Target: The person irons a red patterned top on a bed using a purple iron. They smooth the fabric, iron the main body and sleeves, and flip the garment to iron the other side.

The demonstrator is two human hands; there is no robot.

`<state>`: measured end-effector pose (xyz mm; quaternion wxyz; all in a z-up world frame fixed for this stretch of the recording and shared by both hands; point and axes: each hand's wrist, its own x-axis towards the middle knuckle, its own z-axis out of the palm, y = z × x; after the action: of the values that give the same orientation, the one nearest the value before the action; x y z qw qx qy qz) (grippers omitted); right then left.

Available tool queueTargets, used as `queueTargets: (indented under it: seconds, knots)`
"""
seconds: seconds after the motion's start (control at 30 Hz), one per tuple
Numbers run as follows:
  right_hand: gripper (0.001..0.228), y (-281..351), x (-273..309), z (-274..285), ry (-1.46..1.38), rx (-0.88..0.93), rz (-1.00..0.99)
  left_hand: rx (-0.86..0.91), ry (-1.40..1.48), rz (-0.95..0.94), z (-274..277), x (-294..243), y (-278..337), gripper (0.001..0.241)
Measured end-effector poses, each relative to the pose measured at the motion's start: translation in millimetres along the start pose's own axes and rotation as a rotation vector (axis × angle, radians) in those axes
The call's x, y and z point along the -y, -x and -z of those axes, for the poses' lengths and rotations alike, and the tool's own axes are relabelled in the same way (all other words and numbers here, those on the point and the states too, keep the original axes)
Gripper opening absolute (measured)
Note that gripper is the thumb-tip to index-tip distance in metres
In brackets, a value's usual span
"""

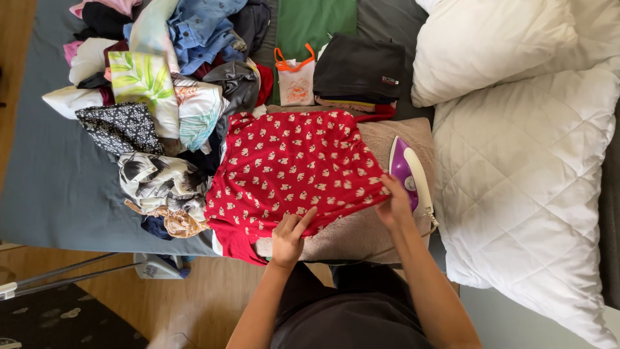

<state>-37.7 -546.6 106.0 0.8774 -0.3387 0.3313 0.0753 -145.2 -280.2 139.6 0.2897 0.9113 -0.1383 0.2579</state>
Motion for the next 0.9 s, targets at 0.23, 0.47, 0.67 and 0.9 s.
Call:
queueTargets:
  seconds: [0.23, 0.47, 0.67, 0.9]
  knots:
    - [0.009, 27.4, 21.3, 51.5, 0.164, 0.082, 0.273, 0.081, -0.085, -0.125, -17.3, 7.4, 26.2, 0.045]
    - [0.088, 52.8, -28.3, 50.0, 0.558, -0.161, -0.188, 0.188, -0.059, -0.012, -13.8, 11.0, 40.3, 0.038]
    - [0.061, 47.2, -17.6, 32.7, 0.474, -0.132, -0.462, 0.208, 0.023, 0.032, -8.4, 19.5, 24.8, 0.034]
    - [0.020, -46.7, 23.4, -19.7, 0.263, 0.018, 0.078, 0.045, -0.249, 0.118, -23.9, 85.7, 18.3, 0.037]
